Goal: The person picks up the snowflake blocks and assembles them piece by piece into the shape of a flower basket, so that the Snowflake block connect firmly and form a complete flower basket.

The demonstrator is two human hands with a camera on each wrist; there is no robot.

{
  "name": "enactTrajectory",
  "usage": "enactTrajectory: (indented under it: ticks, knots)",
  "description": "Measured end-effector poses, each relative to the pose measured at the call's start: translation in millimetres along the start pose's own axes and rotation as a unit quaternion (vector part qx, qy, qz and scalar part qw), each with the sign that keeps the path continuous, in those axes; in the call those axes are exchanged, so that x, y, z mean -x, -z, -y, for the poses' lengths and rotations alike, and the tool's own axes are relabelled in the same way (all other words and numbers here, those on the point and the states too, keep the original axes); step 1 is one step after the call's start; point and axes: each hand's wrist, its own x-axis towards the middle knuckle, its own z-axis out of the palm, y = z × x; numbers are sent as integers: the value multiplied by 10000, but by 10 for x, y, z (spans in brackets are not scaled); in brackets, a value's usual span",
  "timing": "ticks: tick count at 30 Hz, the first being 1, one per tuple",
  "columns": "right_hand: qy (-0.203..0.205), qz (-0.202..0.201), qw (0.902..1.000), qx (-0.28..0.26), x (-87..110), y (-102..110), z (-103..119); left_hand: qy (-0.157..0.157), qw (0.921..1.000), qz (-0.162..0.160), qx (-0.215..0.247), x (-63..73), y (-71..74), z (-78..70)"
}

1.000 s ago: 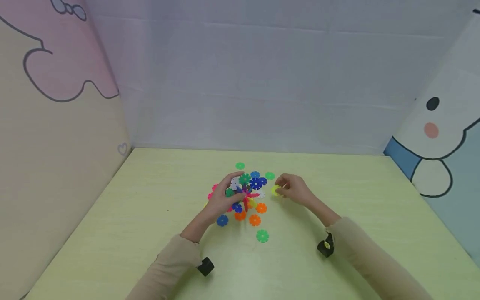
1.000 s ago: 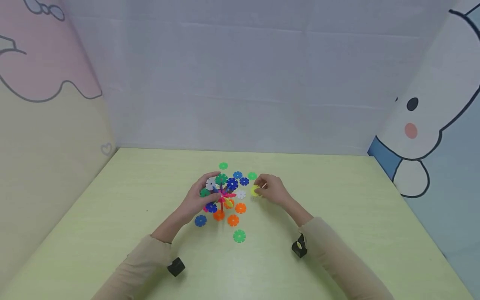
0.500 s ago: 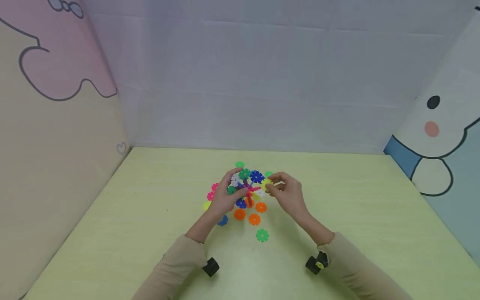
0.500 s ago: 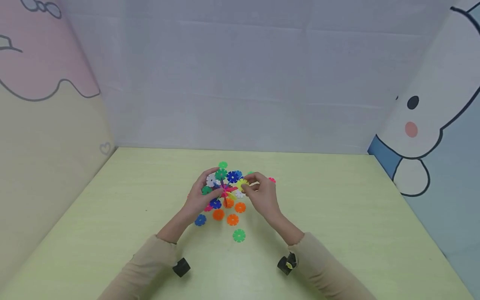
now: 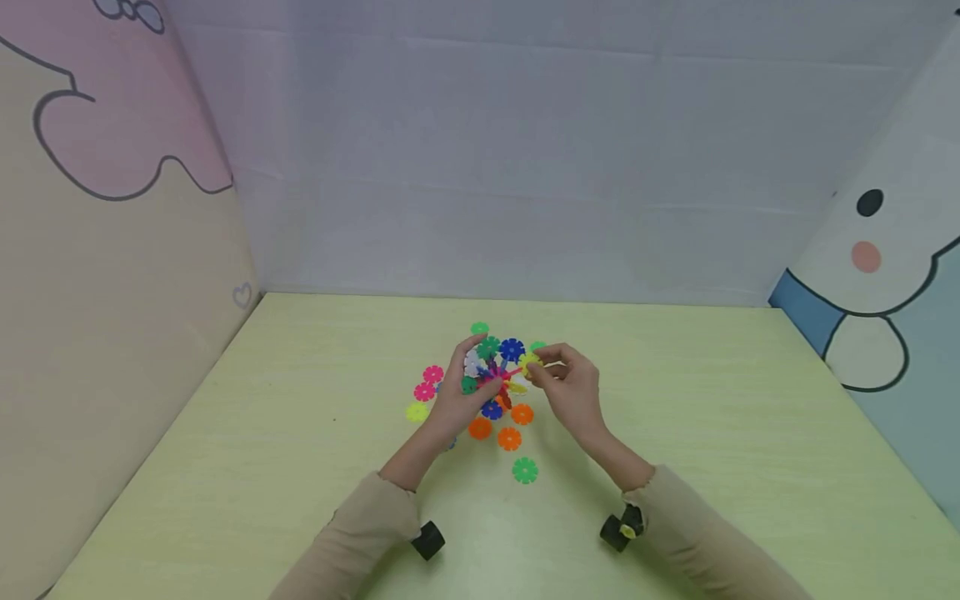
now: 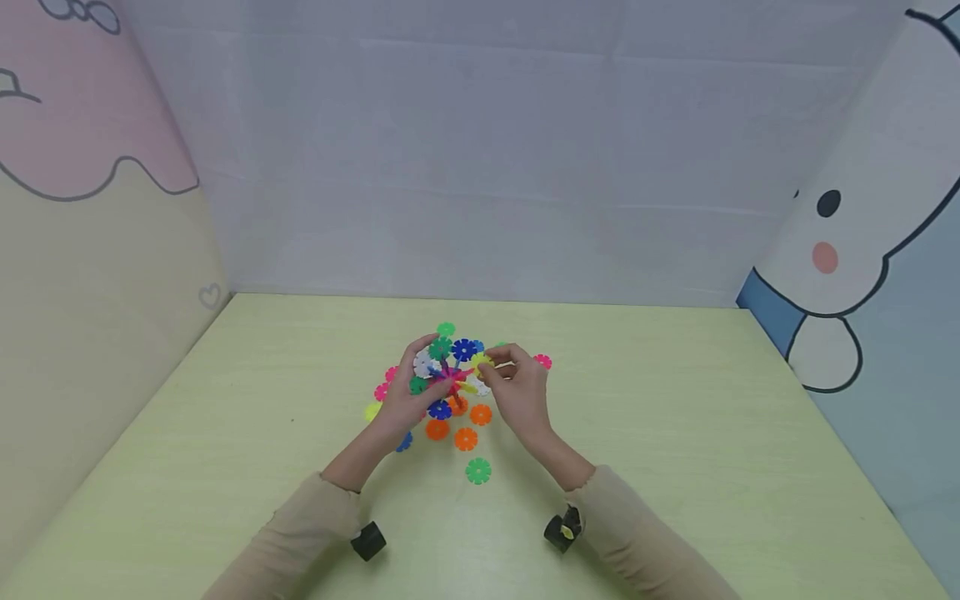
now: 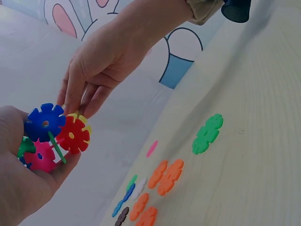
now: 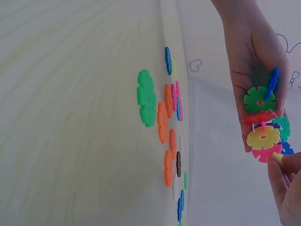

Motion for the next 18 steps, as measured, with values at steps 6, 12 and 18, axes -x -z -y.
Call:
enactTrajectory:
  ticks: [6,12,18]
  knots:
    - [48,-156,9997,-203,15,-37,36,-326,9991,-273,15,0,-35,1]
    - [483,-36,9988,-52,-40,-24,-112,-468,9986,-262,-29,-80,-37,172]
    - [518,451,9976,12,-167,58,-293,-344,9972,658,72,-119,69,238]
